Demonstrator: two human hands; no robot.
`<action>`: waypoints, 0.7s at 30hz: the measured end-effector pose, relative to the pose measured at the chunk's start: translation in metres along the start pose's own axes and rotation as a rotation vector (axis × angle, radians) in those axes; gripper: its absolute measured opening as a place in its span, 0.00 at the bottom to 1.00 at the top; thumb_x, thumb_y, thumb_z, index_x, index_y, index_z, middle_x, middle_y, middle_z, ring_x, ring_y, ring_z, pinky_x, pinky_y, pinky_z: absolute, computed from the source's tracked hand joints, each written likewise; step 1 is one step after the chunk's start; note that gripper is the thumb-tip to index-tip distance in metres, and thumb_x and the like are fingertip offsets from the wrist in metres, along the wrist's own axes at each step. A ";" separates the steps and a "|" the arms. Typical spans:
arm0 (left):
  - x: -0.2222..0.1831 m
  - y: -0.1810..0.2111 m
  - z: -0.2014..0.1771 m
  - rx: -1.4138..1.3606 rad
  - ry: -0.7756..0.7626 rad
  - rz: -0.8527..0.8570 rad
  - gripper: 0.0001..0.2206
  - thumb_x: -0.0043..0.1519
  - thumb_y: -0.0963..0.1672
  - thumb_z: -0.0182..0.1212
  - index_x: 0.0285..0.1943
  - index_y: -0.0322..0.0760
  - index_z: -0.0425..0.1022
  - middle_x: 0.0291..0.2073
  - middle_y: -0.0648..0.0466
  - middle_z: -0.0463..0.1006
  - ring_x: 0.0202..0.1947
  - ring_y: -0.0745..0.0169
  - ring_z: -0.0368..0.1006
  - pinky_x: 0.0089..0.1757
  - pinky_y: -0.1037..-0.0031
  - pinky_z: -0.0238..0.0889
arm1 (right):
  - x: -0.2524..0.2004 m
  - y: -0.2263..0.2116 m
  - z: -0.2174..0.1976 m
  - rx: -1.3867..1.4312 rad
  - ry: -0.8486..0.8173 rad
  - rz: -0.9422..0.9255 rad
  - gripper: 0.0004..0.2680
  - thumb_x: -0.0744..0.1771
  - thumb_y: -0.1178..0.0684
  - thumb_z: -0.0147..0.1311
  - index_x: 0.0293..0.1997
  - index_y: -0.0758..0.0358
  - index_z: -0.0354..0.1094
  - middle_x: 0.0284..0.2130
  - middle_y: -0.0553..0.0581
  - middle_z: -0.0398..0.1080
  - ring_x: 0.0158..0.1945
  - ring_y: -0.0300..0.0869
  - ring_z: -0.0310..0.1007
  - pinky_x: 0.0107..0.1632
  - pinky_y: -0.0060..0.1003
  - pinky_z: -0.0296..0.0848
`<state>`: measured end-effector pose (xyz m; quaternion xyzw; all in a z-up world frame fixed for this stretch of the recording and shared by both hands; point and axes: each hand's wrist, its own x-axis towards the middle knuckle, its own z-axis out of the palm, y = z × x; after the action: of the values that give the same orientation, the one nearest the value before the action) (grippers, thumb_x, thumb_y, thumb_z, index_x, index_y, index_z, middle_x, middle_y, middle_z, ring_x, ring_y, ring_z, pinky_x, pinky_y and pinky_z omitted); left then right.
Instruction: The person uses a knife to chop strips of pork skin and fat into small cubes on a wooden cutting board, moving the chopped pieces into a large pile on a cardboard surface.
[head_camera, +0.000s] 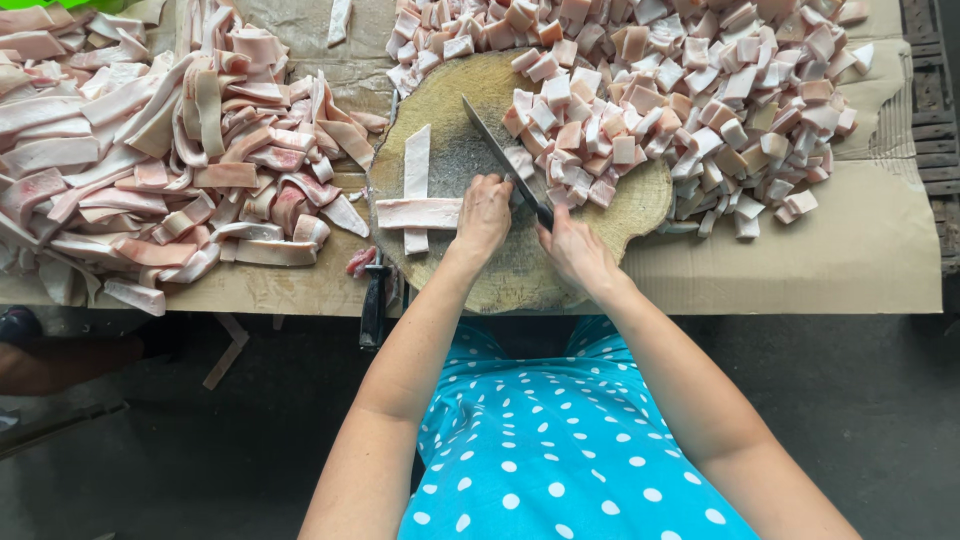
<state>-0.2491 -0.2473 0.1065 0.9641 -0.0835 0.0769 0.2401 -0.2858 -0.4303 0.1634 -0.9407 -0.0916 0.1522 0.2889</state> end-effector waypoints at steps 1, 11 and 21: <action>-0.001 -0.001 -0.003 -0.012 -0.018 -0.008 0.08 0.64 0.39 0.57 0.46 0.33 0.81 0.42 0.45 0.78 0.49 0.47 0.72 0.51 0.59 0.69 | 0.009 -0.004 0.000 0.003 0.003 0.001 0.16 0.70 0.45 0.46 0.58 0.67 0.53 0.33 0.80 0.73 0.40 0.74 0.73 0.45 0.67 0.70; -0.031 -0.024 -0.070 0.238 -0.202 -0.083 0.36 0.50 0.56 0.71 0.67 0.43 0.69 0.52 0.45 0.73 0.52 0.45 0.66 0.51 0.51 0.59 | -0.026 0.010 -0.020 -0.024 0.021 0.102 0.17 0.72 0.38 0.43 0.54 0.64 0.55 0.32 0.78 0.75 0.40 0.73 0.75 0.45 0.65 0.73; -0.035 -0.025 -0.057 0.045 -0.084 -0.149 0.20 0.59 0.50 0.68 0.54 0.35 0.72 0.43 0.45 0.76 0.46 0.42 0.75 0.46 0.53 0.68 | -0.087 -0.007 -0.008 -0.052 -0.066 0.023 0.15 0.71 0.39 0.44 0.52 0.62 0.56 0.27 0.78 0.74 0.36 0.74 0.74 0.41 0.66 0.72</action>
<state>-0.2846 -0.1942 0.1388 0.9752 -0.0198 0.0202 0.2196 -0.3653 -0.4516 0.1939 -0.9434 -0.0943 0.1839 0.2595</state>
